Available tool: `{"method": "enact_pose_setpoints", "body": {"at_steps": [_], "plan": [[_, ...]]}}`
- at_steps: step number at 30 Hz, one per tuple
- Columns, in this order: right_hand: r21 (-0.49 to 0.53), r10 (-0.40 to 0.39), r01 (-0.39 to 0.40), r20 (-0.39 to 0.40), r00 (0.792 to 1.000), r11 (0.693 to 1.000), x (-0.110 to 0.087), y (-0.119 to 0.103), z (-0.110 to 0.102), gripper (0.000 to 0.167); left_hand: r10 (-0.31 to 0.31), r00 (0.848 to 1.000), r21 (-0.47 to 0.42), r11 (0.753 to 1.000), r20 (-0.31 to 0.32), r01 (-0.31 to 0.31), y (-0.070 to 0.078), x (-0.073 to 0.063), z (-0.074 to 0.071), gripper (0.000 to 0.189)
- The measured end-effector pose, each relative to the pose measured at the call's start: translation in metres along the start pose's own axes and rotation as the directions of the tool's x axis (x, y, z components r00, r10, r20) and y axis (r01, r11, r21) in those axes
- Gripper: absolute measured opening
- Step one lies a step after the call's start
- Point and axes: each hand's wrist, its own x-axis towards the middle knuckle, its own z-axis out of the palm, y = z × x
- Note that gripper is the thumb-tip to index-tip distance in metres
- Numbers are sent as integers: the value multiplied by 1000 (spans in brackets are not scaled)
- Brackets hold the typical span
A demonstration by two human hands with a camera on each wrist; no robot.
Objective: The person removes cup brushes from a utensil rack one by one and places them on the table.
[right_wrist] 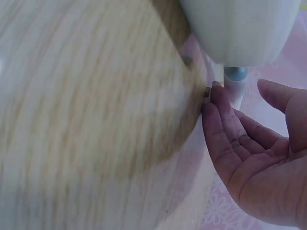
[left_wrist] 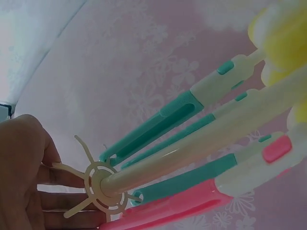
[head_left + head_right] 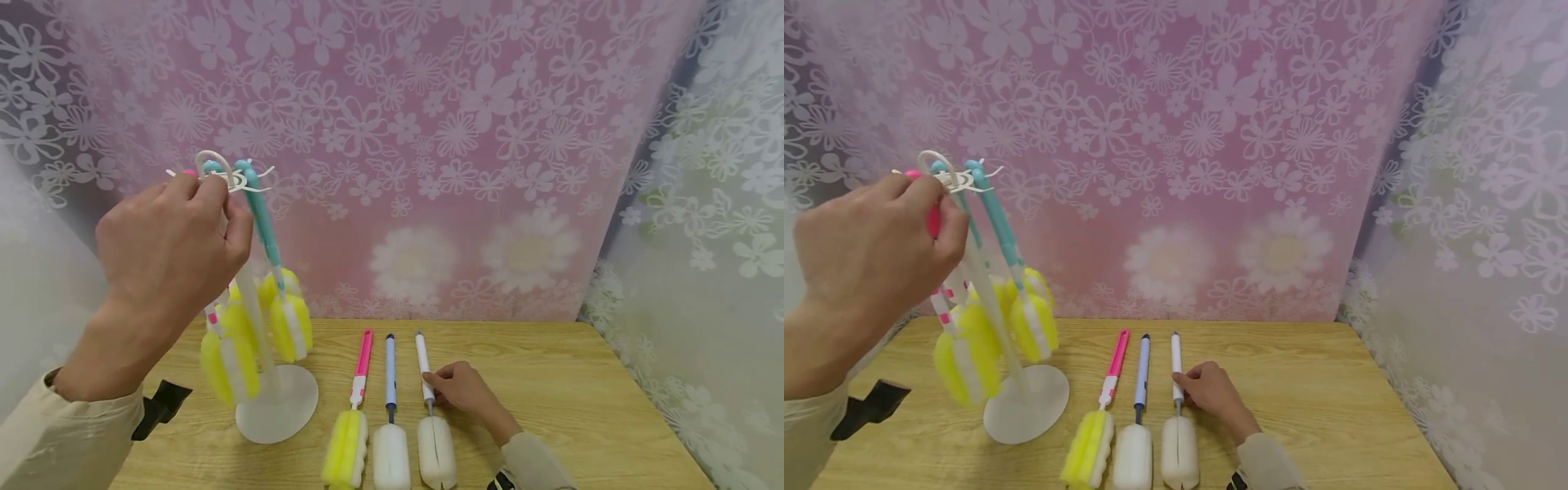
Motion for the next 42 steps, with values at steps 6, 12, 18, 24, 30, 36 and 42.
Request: {"method": "enact_pose_setpoints", "body": {"at_steps": [6,12,18,24,30,36,42], "plan": [[-18,9,-10,-34,999,1000,-4,-3,-8,32,-9,997,-22,1000,75,11,-1,0,-4,23],[49,-45,48,-53,998,998,-8,-13,-16,31,19,994,-62,998,112,-12,-4,-3,-7,29],[123,-129,136,-62,990,983,-4,-42,-17,31,44,994,-114,993,101,-32,-9,-7,-5,34],[201,-204,214,-67,977,956,-5,-84,-9,28,66,997,-197,979,50,-55,-16,-8,-2,34],[235,-387,382,-25,922,894,-5,-130,10,29,83,996,-266,960,-27,-87,-22,-12,4,33],[261,-524,527,-89,847,809,-1,-177,26,32,85,994,-288,952,-73,-102,-24,-11,7,35],[284,-613,635,-173,771,718,9,-213,41,33,69,995,-316,945,-71,-88,-24,-9,7,36]]}}
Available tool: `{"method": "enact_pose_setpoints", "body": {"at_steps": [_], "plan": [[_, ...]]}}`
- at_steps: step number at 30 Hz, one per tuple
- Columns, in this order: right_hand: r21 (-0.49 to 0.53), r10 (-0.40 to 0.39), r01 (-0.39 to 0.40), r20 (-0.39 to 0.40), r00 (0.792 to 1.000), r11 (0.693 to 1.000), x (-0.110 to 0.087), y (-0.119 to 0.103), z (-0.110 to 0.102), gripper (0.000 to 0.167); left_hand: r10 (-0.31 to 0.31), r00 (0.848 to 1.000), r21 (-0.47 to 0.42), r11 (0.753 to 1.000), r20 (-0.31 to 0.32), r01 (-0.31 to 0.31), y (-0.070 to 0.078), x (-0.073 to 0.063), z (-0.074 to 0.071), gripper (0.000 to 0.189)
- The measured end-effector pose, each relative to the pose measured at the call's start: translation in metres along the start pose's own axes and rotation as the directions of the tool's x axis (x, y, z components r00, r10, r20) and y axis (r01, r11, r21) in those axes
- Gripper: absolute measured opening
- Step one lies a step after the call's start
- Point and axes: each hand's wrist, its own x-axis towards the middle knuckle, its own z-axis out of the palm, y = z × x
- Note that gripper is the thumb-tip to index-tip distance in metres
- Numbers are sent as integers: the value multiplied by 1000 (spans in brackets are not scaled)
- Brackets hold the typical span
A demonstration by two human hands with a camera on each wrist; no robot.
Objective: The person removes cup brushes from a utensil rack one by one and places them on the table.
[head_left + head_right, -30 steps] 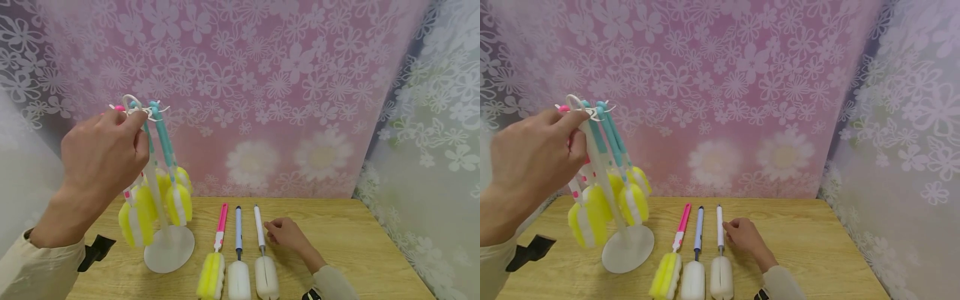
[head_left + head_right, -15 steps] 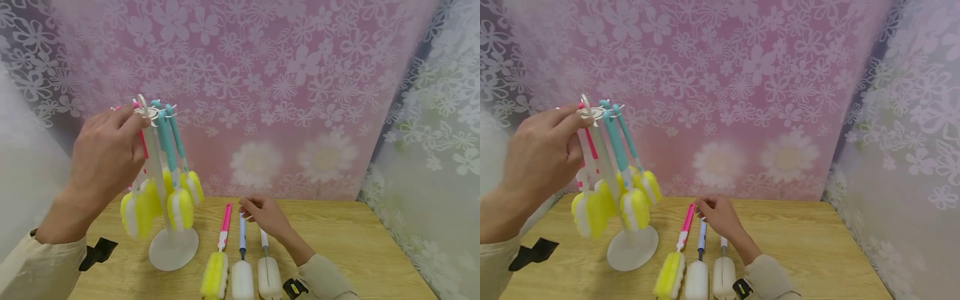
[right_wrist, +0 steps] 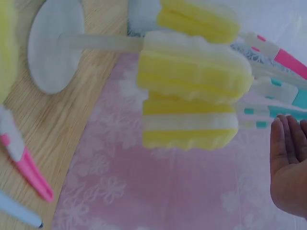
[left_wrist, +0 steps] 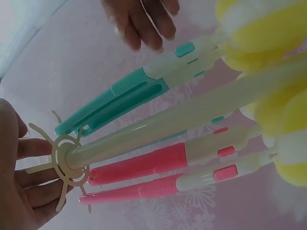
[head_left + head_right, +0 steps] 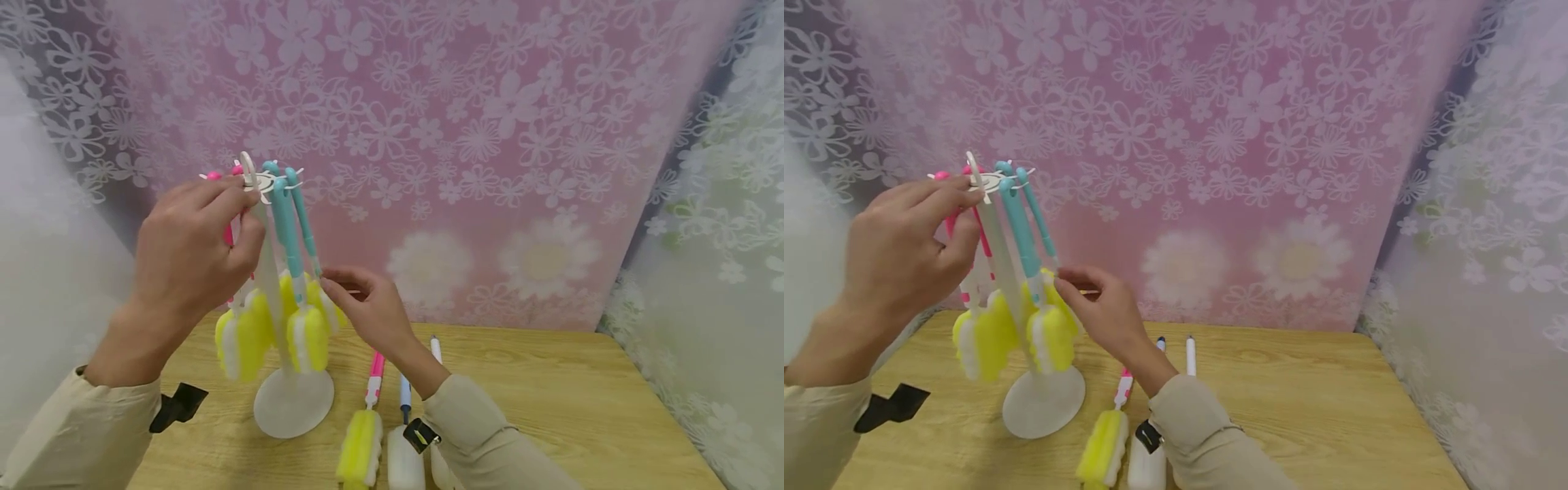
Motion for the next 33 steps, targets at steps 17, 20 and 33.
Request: {"method": "enact_pose_setpoints", "body": {"at_steps": [17,20,33], "plan": [[100,13,-2,-110,994,995,24,-12,27,33,-7,995,16,1000,-104,9,10,9,13,29],[94,9,3,-123,992,996,27,-14,30,31,-14,995,32,999,-98,17,11,10,13,30],[91,-29,40,-123,992,995,18,-21,21,29,-35,998,94,995,-50,40,10,7,9,32]]}}
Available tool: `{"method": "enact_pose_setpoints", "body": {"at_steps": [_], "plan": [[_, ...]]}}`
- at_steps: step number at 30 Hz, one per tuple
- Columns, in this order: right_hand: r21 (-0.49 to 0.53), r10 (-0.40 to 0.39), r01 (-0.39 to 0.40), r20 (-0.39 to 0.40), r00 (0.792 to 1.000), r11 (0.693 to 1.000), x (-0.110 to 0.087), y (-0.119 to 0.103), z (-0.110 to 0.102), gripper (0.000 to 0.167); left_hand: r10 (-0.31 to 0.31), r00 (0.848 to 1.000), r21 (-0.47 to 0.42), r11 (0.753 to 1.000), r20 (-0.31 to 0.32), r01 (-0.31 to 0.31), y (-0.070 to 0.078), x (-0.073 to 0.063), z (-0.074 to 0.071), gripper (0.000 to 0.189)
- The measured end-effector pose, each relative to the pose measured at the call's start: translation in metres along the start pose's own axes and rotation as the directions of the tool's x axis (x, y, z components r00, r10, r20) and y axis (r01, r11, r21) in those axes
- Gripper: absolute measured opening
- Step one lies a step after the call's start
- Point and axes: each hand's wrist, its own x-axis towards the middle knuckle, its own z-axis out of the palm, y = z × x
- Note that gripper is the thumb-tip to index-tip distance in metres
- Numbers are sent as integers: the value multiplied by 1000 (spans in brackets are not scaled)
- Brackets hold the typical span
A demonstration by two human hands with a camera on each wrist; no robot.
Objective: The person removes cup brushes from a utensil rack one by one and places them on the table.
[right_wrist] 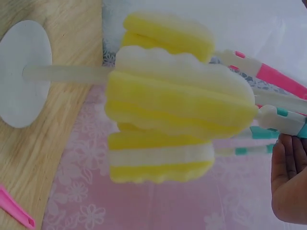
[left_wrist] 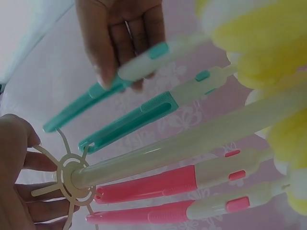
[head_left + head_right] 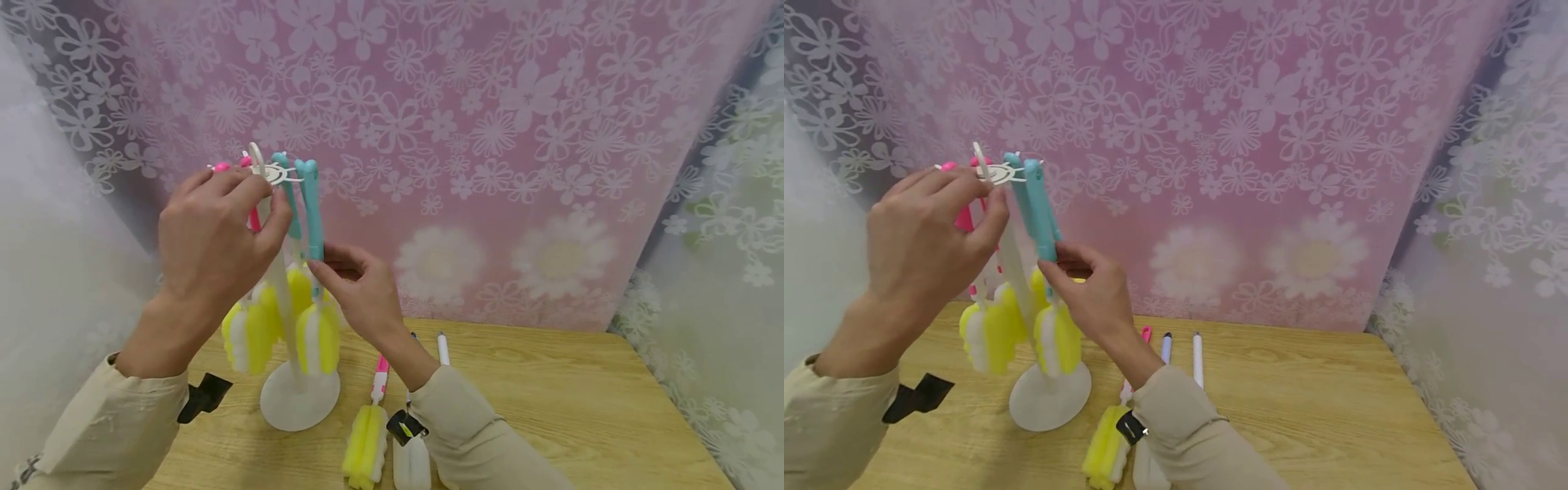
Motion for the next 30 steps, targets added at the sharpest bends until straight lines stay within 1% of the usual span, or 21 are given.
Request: {"method": "enact_pose_setpoints", "body": {"at_steps": [3,6,10,12,14,19,22,24,26,28,30], "plan": [[16,-33,34,-21,999,999,-4,-4,-15,29,-3,1000,-4,1000,2,3,1,-1,1,32],[-4,-76,76,-51,996,997,-8,-7,-35,26,-13,1000,-4,1000,-1,13,1,-2,2,32],[-83,-136,128,-103,985,988,-10,-7,-68,24,-40,999,4,999,-2,40,2,-3,2,33],[-126,-145,129,-132,981,984,-11,-7,-87,24,-55,998,5,998,-5,55,3,-3,3,33],[-159,-139,112,-169,976,981,-14,-6,-107,24,-69,998,5,998,-10,69,4,-2,4,33],[-236,-40,-21,-249,968,972,-26,2,-156,30,-94,995,9,995,-35,95,5,0,6,33],[-296,56,-138,-269,961,945,-36,10,-181,37,-111,992,7,994,-54,112,6,0,7,33],[-325,123,-212,-273,954,921,-44,19,-195,39,-121,991,5,993,-64,122,7,-1,8,34],[-346,196,-286,-272,942,893,-53,30,-207,41,-127,989,2,992,-73,127,7,-1,8,36],[-344,270,-357,-277,922,869,-64,44,-216,43,-130,989,2,991,-76,130,8,-1,9,37],[-343,345,-429,-280,896,836,-75,58,-223,44,-127,989,6,992,-78,128,8,-1,8,37]]}}
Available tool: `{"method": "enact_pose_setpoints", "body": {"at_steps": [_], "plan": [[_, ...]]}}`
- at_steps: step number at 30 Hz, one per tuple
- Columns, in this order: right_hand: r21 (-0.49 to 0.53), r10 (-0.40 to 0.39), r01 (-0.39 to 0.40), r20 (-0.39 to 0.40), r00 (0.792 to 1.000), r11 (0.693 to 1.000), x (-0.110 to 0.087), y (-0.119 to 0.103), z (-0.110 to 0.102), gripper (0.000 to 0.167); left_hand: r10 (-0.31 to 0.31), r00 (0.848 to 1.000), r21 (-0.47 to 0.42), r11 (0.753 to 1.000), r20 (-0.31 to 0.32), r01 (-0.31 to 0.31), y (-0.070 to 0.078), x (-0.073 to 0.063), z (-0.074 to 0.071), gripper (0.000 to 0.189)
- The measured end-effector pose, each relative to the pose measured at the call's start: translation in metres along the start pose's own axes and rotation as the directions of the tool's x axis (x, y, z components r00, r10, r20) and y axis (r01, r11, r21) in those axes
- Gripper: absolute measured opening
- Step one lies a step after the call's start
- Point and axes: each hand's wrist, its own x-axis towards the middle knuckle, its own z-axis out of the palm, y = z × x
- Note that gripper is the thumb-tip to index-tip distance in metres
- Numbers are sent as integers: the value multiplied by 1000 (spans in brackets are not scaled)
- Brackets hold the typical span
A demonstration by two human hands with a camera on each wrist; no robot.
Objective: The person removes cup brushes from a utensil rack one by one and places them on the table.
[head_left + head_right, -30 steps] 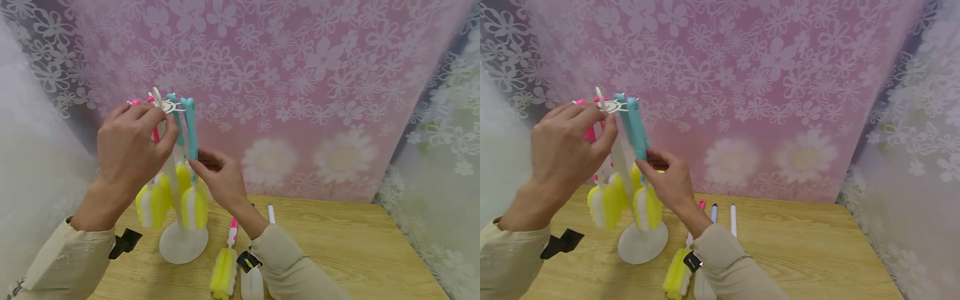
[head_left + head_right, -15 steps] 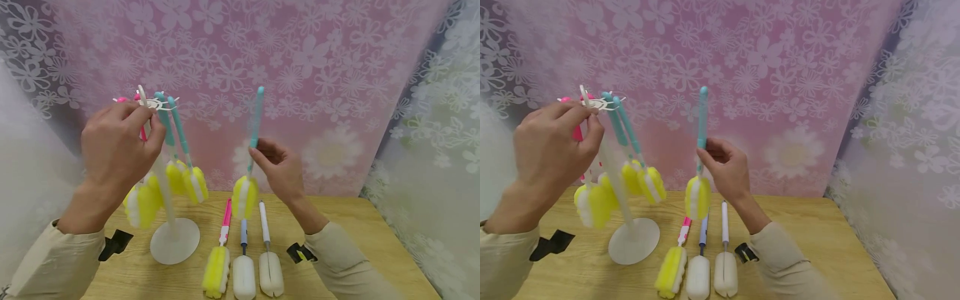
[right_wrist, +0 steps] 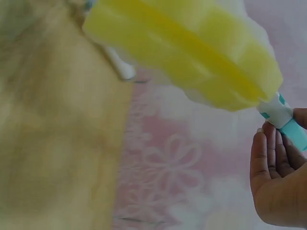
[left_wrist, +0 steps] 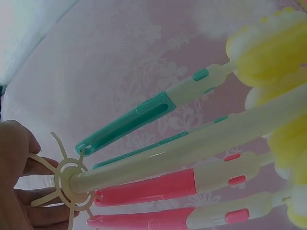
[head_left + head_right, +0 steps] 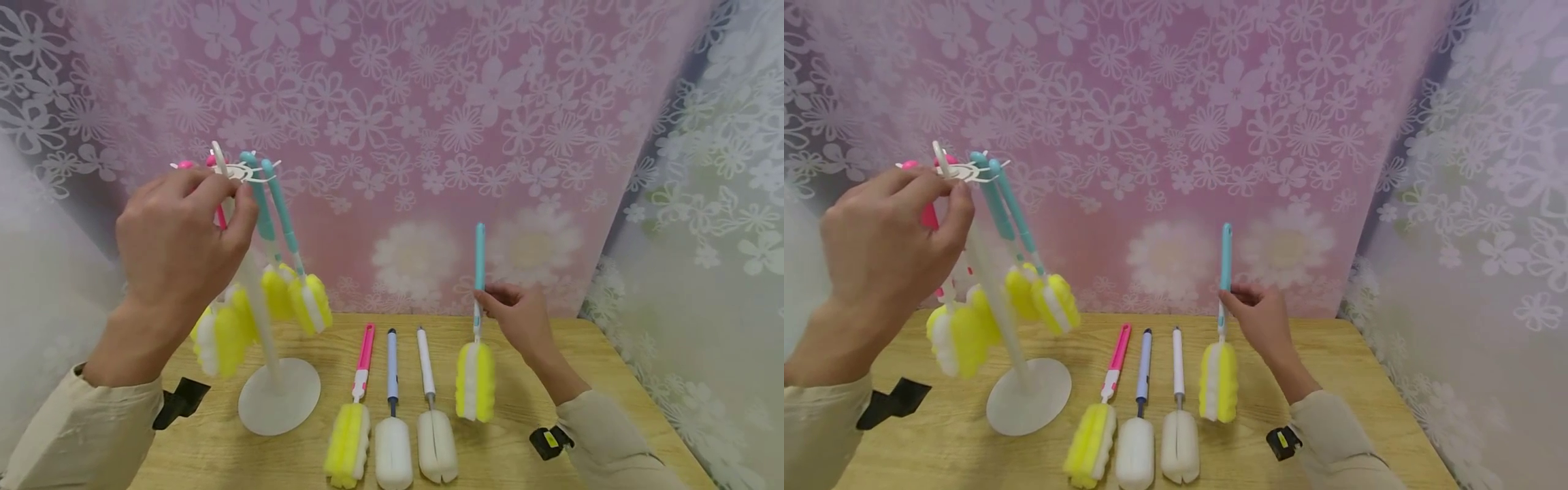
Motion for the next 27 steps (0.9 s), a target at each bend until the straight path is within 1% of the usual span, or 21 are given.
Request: {"method": "enact_pose_setpoints", "body": {"at_steps": [2,5,9,13,17,19,21,24,27], "plan": [[-7,85,-85,34,996,996,-5,17,1,47,4,1000,3,1000,0,-4,0,0,0,36],[-28,185,-183,85,979,983,-11,40,3,48,5,1000,11,1000,-1,-5,0,-1,1,35],[-56,267,-262,131,955,963,-17,65,8,43,4,1000,14,1000,-6,-4,0,-1,1,34],[-83,332,-322,162,929,943,-21,80,16,40,3,1000,14,1000,11,-3,0,-1,1,34],[-101,370,-358,174,912,928,-25,87,24,39,5,1000,23,1000,22,-5,0,0,-1,34],[-109,381,-366,179,907,924,-27,89,29,37,6,1000,25,1000,15,-6,0,0,-2,34],[-116,381,-365,186,905,924,-28,92,32,36,13,1000,30,999,14,-13,0,0,-2,34],[-115,378,-361,197,905,925,-29,95,36,33,0,1000,18,1000,13,0,1,0,-1,32],[-108,384,-369,192,903,923,-31,99,39,31,-2,1000,10,1000,23,1,2,-1,-1,31]]}}
